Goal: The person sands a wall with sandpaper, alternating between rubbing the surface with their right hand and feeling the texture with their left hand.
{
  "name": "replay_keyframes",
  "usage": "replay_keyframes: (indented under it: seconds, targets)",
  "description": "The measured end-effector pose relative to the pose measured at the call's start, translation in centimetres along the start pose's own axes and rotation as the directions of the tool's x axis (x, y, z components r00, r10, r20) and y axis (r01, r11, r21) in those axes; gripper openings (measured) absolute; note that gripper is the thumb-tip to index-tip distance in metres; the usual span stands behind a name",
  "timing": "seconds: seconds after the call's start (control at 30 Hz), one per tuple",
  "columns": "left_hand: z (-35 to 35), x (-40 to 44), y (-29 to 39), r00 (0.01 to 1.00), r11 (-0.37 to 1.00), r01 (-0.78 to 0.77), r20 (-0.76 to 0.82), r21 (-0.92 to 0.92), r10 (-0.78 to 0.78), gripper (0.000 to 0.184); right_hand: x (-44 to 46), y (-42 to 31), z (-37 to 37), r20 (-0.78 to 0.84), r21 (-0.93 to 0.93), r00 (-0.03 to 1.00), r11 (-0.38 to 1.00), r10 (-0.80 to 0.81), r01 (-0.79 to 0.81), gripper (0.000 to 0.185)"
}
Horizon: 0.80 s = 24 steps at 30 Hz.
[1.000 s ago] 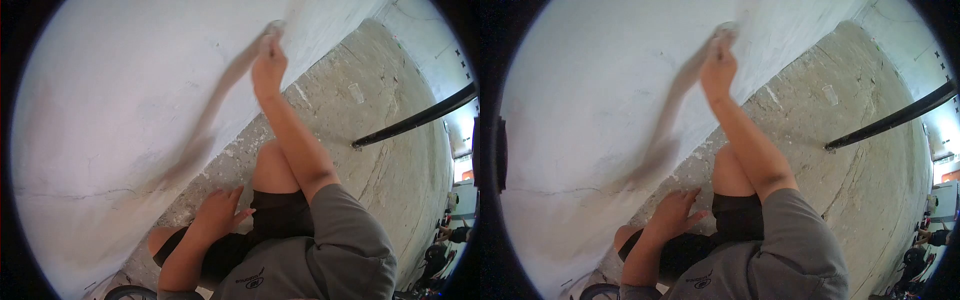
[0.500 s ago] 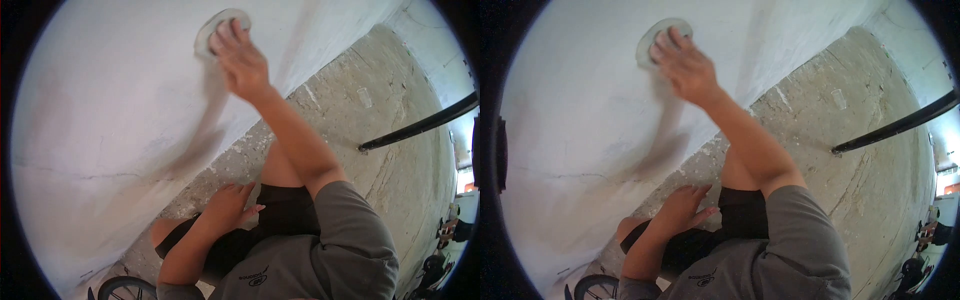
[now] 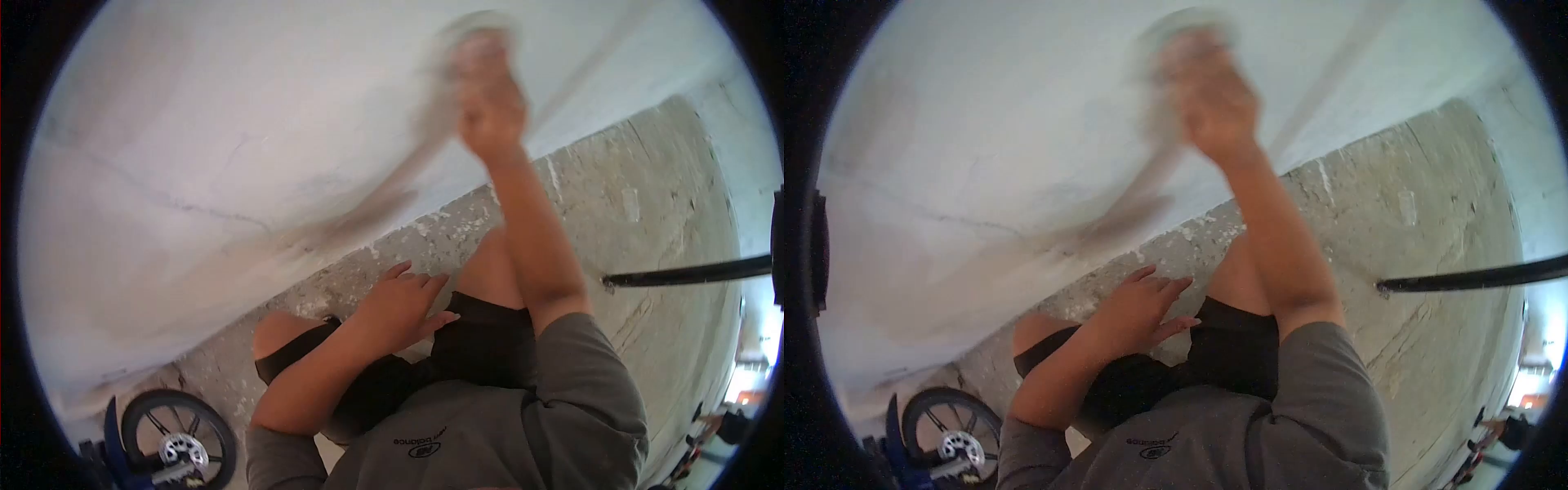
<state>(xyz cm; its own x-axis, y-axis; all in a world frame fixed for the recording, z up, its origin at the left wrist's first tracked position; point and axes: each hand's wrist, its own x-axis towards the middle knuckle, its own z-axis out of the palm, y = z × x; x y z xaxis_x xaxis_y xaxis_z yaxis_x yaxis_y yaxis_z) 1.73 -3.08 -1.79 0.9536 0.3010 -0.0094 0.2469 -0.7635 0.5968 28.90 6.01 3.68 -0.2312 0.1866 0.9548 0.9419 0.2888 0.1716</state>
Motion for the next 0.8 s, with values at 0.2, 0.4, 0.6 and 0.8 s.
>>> replay_keyframes:
  seconds: [0.2,0.4,0.6,0.8]
  targets:
    - [0.9,0.2,-0.8,0.998,0.999,-0.028,0.054,0.035,0.026,0.062,-1.4,-2.5,1.3,0.017,0.068,1.000,0.998,0.017,-0.018,0.034]
    - [0.5,0.6,0.3,0.999,0.999,-0.034,0.026,0.026,0.033,0.062,0.4,1.4,-0.3,-0.161,0.103,0.979,0.989,0.123,-0.107,0.034]
    - [0.7,0.0,0.2,0.997,0.996,-0.078,0.011,0.049,0.077,0.062,-2.0,0.6,-0.5,-0.035,0.048,0.990,0.989,0.140,-0.138,0.039]
    - [-0.2,0.6,1.3,0.998,0.997,-0.057,0.023,0.059,0.056,0.062,0.4,0.1,-1.5,0.009,0.013,0.998,0.998,0.067,-0.067,0.039]
